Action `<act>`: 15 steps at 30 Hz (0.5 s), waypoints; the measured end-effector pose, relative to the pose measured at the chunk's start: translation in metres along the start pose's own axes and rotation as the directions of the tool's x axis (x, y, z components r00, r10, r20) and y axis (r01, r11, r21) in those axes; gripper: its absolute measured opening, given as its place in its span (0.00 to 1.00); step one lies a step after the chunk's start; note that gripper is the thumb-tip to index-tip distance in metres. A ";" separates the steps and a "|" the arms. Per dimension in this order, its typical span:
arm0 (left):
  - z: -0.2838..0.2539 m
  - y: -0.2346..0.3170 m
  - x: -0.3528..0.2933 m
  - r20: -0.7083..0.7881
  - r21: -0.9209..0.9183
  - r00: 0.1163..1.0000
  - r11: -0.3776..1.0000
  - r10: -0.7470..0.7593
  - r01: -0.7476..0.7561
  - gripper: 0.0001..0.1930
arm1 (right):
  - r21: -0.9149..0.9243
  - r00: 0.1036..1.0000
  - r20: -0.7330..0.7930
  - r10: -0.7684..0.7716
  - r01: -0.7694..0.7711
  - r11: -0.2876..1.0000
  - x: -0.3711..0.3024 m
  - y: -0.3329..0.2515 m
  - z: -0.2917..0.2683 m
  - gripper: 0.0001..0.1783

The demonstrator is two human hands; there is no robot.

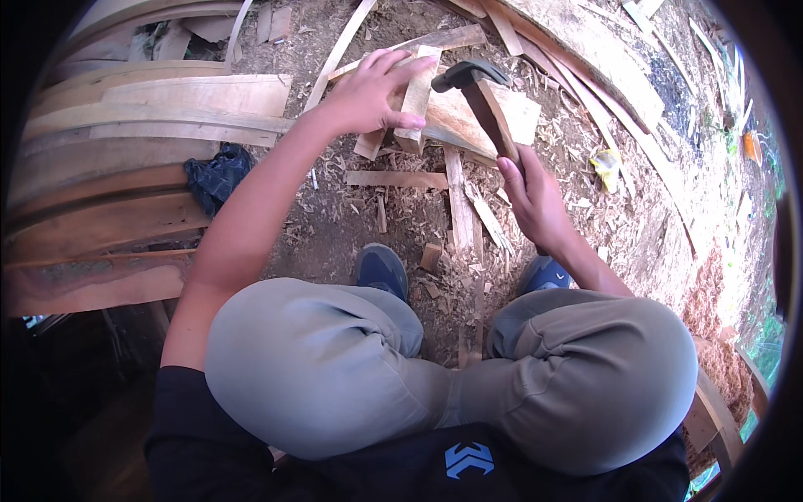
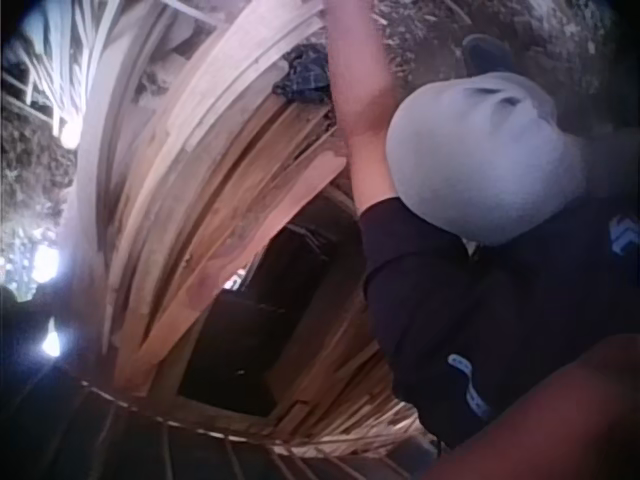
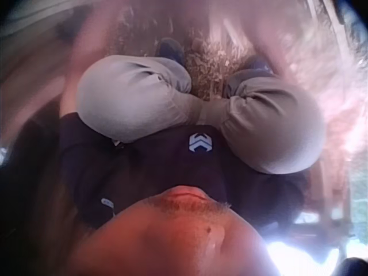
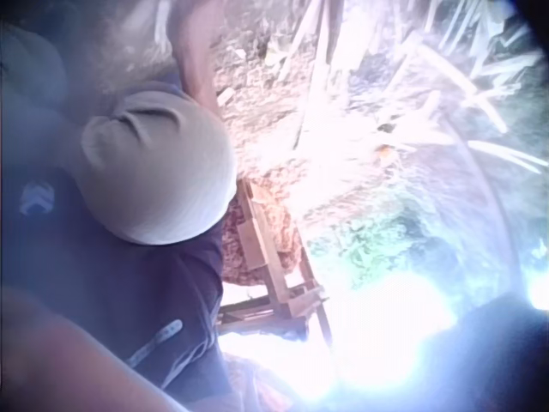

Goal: The person assembles a small wooden frame by hand, using a hammer to drive nails into the joints. They repeatedly adjust the frame and hammer nails at multiple corners to secure the structure.

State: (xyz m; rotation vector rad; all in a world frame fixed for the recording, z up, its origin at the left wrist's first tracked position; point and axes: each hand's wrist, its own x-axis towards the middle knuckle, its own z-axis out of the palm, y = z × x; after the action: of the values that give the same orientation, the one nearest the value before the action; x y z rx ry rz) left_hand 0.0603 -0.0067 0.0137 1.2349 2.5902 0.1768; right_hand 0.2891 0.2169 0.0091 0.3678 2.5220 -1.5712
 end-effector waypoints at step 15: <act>0.004 -0.028 0.016 0.078 -0.158 0.990 0.982 0.114 -0.101 0.61 | 0.047 0.980 -0.194 -0.049 0.059 0.997 -0.012 -0.003 0.030 0.13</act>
State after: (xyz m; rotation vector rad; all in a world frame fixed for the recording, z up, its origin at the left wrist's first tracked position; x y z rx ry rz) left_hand 0.0313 -0.0123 0.0005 1.2967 2.3891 0.3304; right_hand 0.2994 0.1877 0.0012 0.4850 2.6574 -1.7018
